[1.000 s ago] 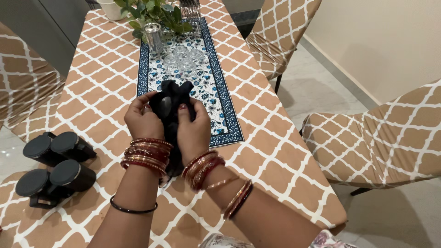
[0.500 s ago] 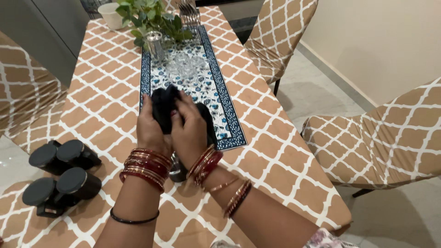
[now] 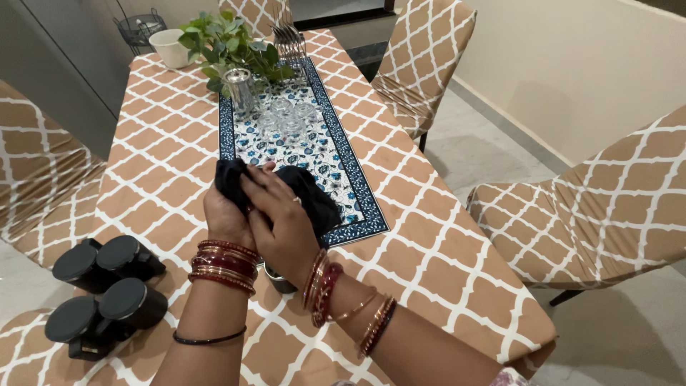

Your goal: The person wipes several black mugs and a metal cup with a black cloth on a dining table. The person handles each item one at a time, wiping the exterior and interior surfaces, then places them back on the table.

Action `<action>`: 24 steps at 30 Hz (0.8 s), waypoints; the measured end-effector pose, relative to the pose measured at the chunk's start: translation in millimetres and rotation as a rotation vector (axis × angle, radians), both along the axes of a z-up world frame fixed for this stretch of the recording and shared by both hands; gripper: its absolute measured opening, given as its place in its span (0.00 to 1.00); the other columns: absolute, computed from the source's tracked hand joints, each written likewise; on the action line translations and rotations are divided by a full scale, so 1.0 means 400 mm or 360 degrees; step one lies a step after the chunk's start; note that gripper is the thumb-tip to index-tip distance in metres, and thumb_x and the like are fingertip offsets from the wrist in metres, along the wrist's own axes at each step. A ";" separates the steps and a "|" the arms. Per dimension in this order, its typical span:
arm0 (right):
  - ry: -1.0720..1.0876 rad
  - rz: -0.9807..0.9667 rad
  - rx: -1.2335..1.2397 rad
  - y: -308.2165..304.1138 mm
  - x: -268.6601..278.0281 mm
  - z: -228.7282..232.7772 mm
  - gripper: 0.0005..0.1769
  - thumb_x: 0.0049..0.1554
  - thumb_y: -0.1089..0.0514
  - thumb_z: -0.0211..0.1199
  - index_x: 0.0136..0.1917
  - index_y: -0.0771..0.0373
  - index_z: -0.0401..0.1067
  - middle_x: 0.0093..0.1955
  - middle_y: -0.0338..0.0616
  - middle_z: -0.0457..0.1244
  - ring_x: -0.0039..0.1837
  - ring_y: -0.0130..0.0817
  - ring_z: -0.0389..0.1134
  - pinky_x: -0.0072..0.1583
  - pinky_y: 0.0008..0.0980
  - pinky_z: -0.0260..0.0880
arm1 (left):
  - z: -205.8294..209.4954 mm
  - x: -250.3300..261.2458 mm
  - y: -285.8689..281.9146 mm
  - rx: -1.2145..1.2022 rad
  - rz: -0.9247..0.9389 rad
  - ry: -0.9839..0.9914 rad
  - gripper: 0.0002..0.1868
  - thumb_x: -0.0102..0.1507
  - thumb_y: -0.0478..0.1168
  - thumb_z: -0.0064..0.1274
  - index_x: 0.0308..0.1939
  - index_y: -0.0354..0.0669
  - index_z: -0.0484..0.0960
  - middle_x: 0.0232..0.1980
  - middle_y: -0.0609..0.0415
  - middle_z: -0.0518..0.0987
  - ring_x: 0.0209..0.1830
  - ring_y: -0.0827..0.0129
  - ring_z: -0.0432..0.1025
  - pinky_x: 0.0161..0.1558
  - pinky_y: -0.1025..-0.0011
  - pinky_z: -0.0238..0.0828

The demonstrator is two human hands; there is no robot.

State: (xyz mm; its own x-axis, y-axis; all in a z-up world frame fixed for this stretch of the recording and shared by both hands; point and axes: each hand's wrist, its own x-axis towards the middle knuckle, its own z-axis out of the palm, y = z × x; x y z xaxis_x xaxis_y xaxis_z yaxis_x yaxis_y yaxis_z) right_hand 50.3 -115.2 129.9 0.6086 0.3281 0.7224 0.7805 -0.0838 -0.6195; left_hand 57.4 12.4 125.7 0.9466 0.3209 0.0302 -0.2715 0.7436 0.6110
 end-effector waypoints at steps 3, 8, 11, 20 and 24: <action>0.0061 -0.0051 -0.0071 -0.002 0.028 0.030 0.26 0.58 0.68 0.55 0.69 0.62 0.71 0.74 0.50 0.62 0.73 0.48 0.63 0.74 0.42 0.62 | 0.015 -0.009 0.006 -0.0210 -0.0184 -0.0055 0.26 0.75 0.52 0.33 0.57 0.32 0.76 0.53 0.42 0.80 0.52 0.55 0.76 0.58 0.58 0.76; 0.0294 -0.0427 -0.0053 -0.021 0.094 0.152 0.16 0.59 0.63 0.61 0.61 0.58 0.77 0.62 0.48 0.70 0.64 0.41 0.73 0.67 0.35 0.74 | 0.024 -0.029 -0.006 -0.0226 -0.0228 0.0259 0.30 0.68 0.58 0.35 0.52 0.33 0.76 0.47 0.42 0.80 0.48 0.53 0.76 0.52 0.56 0.75; -0.0079 -0.0650 0.0450 -0.028 0.098 0.185 0.18 0.63 0.61 0.63 0.66 0.60 0.71 0.63 0.53 0.64 0.65 0.43 0.70 0.66 0.38 0.74 | 0.009 -0.011 0.017 -0.0339 -0.0033 0.0317 0.27 0.70 0.54 0.35 0.52 0.30 0.74 0.50 0.43 0.79 0.52 0.49 0.77 0.56 0.57 0.77; 0.0299 0.0027 -0.0405 -0.084 0.056 0.169 0.22 0.42 0.70 0.55 0.50 0.66 0.81 0.52 0.54 0.72 0.55 0.47 0.74 0.63 0.38 0.73 | -0.058 0.018 0.052 -0.0252 -0.0314 -0.0419 0.18 0.75 0.51 0.37 0.47 0.36 0.67 0.57 0.34 0.73 0.56 0.46 0.72 0.62 0.47 0.74; 0.0209 -0.0342 0.0006 -0.117 0.094 0.239 0.17 0.50 0.67 0.56 0.51 0.67 0.80 0.47 0.57 0.72 0.50 0.46 0.76 0.55 0.35 0.76 | -0.007 -0.036 0.030 -0.0252 -0.0015 0.0361 0.29 0.69 0.57 0.31 0.58 0.35 0.71 0.60 0.32 0.74 0.57 0.42 0.72 0.58 0.47 0.72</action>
